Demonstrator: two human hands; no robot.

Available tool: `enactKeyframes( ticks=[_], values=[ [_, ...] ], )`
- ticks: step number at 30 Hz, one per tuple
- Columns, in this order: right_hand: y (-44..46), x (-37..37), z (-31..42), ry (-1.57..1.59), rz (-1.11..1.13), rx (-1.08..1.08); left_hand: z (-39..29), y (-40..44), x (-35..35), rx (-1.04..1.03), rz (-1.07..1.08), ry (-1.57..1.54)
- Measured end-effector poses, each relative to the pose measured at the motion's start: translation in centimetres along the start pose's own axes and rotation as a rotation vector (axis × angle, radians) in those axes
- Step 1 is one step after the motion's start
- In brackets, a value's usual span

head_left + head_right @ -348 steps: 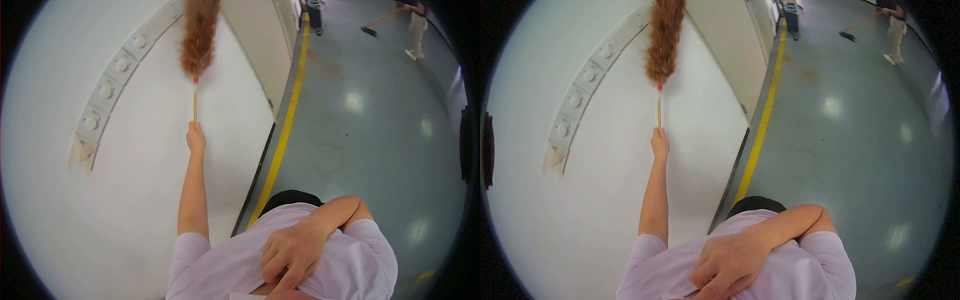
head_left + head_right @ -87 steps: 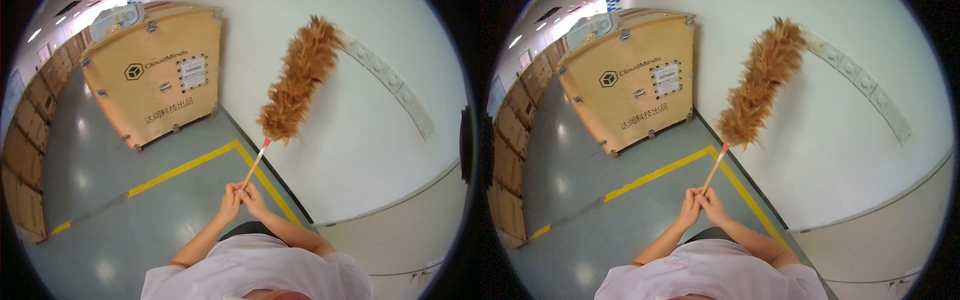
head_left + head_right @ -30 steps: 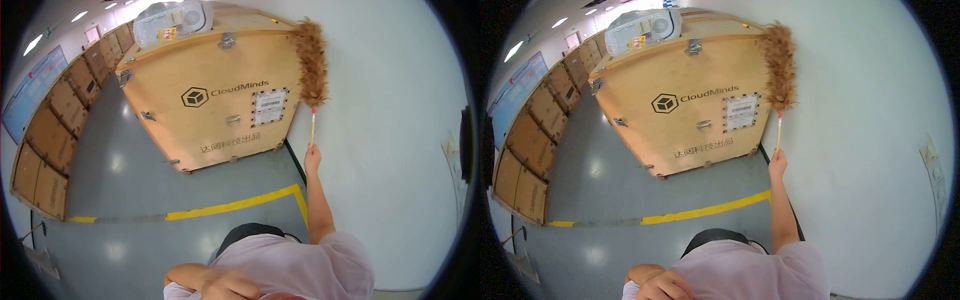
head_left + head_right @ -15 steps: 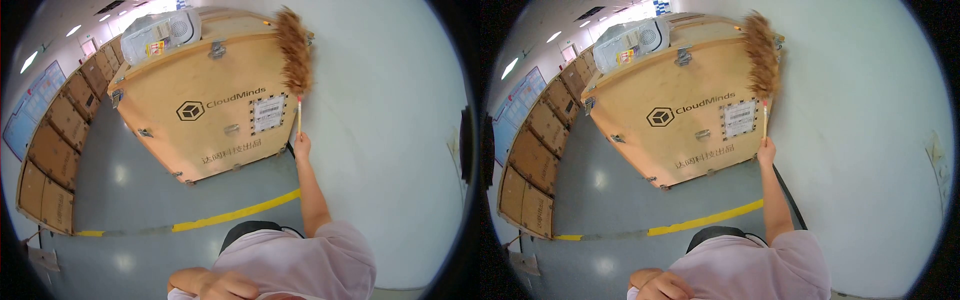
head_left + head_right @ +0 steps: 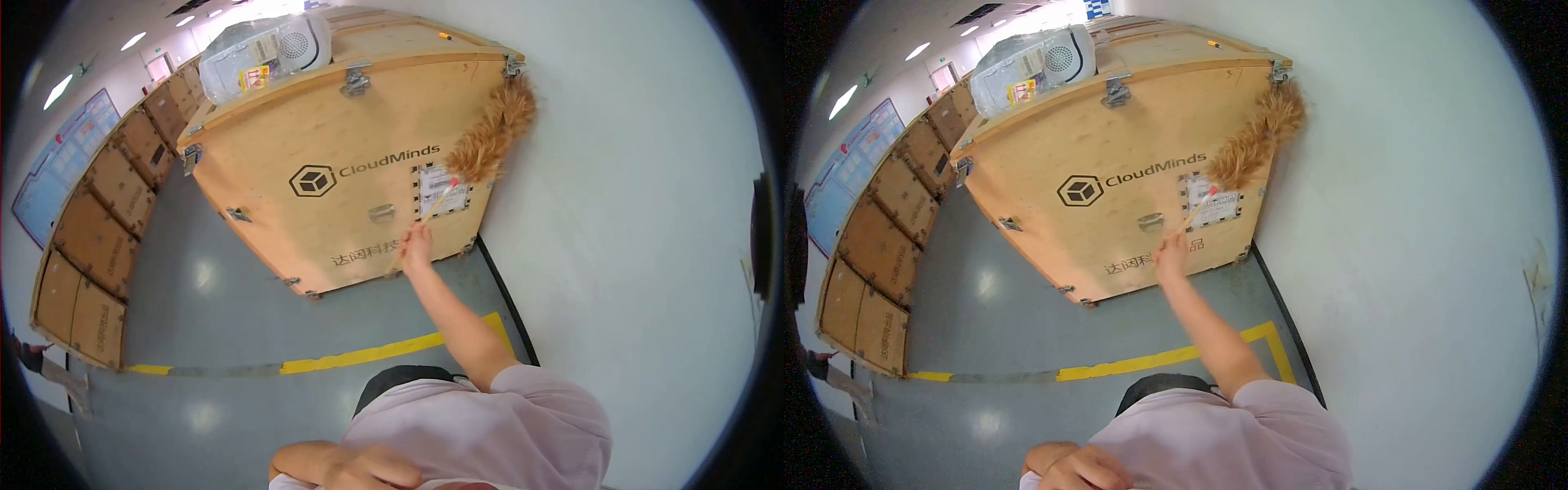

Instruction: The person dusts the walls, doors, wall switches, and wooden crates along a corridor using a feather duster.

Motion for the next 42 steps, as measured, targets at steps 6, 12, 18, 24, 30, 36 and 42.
enactKeyframes(
  ticks=[6,12,18,24,30,36,42],
  values=[
    [-0.7,-1.2,-10.4,0.275,-0.049,-0.406,0.1,0.4,0.4,0.015,-0.011,0.053],
    [-2.5,-5.4,-13.5,0.629,0.072,-0.63,0.3,0.3,0.6,0.045,-0.021,0.07],
    [-13.0,-18.8,-2.9,0.591,0.328,-0.39,1.0,-0.1,1.1,0.082,-0.048,0.049],
    [-12.7,-24.3,1.6,0.347,0.523,-0.077,0.9,-0.4,1.3,0.101,-0.072,0.068],
    [-5.2,-19.2,-5.9,0.065,0.302,-0.054,-0.1,-0.7,1.3,0.104,-0.091,0.108],
    [-4.3,-12.8,-15.3,0.256,0.065,-0.432,-1.8,-1.7,1.3,0.109,-0.097,0.129],
    [-3.4,-12.4,-16.7,0.594,0.053,-0.465,-5.0,-3.0,2.2,0.096,-0.089,0.152]
  ],
)
Point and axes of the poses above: each hand's wrist, its own y-axis towards the middle knuckle, its own x-axis out of the back of the hand, z = x × y, the point moved 10 cm from there along y, towards the middle knuckle, and after that the axes turned 2 degrees about -y, right-handed, at the moved point
